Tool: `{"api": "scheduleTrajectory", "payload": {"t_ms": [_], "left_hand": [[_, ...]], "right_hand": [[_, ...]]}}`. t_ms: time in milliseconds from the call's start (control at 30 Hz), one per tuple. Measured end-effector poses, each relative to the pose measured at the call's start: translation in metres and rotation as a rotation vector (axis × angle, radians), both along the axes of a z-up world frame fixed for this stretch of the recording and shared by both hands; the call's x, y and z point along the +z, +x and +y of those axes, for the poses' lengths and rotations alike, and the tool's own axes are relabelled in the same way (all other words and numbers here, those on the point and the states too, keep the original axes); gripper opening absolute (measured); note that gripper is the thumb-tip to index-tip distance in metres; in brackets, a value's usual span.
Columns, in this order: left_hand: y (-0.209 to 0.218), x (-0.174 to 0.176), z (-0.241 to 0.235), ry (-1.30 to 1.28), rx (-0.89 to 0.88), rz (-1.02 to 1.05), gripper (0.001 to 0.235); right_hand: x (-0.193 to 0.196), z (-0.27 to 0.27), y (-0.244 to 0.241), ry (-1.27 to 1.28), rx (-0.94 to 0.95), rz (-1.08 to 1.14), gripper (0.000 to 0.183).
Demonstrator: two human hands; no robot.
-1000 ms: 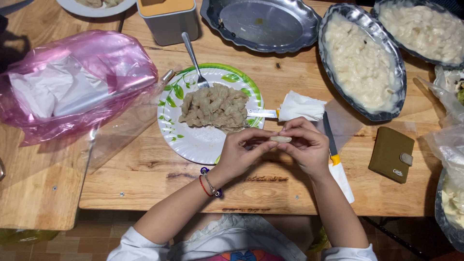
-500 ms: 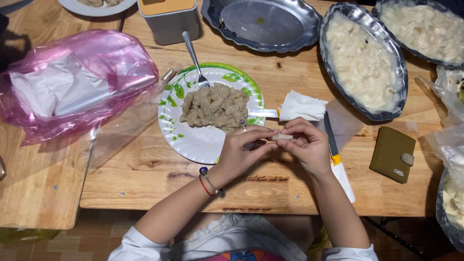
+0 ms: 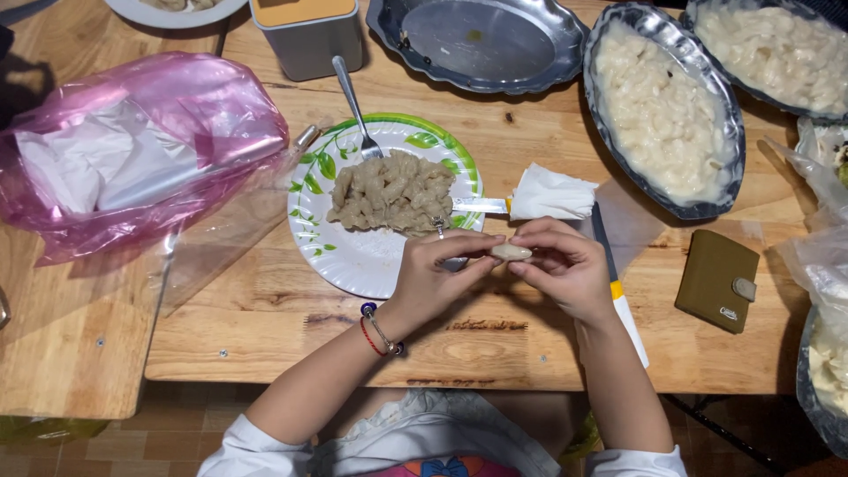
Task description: Wrapping small portions of food paste into individual paper squares.
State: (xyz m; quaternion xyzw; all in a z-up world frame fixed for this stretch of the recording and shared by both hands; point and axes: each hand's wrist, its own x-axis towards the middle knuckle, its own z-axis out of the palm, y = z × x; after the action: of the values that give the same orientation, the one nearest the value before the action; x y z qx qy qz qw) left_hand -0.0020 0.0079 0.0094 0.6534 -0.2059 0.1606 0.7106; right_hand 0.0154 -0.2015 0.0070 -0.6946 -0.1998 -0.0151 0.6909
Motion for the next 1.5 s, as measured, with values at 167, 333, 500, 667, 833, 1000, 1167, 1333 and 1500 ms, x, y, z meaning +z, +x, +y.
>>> {"api": "scheduleTrajectory", "payload": {"t_ms": [167,333,500,667,833,1000,1167,1333,1500], "left_hand": [[0.000,-0.002,-0.001,0.011,-0.011,-0.038,0.020],[0.000,0.001,0.000,0.006,-0.052,-0.051,0.018],[0.001,0.001,0.002,0.040,-0.082,-0.078,0.016],[0.001,0.003,0.004,0.060,-0.080,-0.072,0.020],[0.000,0.010,0.003,0.073,-0.073,-0.083,0.023],[0.000,0.010,0.003,0.133,-0.063,-0.157,0.036],[0.000,0.006,0.002,0.187,0.070,-0.281,0.047],[-0.001,-0.011,-0.008,0.298,0.216,-0.416,0.037],[-0.015,-0.002,-0.035,0.627,0.056,-0.693,0.024]], "right_hand": [[-0.002,0.000,0.005,-0.072,-0.005,-0.239,0.024],[-0.004,0.000,0.007,-0.078,-0.008,-0.386,0.025],[-0.003,0.002,0.006,-0.051,0.004,-0.449,0.021],[-0.006,0.004,0.007,-0.048,-0.011,-0.447,0.018],[-0.006,0.007,0.009,-0.039,-0.049,-0.437,0.017],[-0.005,0.005,0.009,-0.058,-0.133,-0.394,0.018],[-0.023,-0.031,0.016,0.144,-0.250,-0.285,0.022],[-0.026,-0.092,-0.010,0.438,-0.345,-0.074,0.020],[-0.028,-0.148,-0.064,0.569,-0.326,0.008,0.020]]}}
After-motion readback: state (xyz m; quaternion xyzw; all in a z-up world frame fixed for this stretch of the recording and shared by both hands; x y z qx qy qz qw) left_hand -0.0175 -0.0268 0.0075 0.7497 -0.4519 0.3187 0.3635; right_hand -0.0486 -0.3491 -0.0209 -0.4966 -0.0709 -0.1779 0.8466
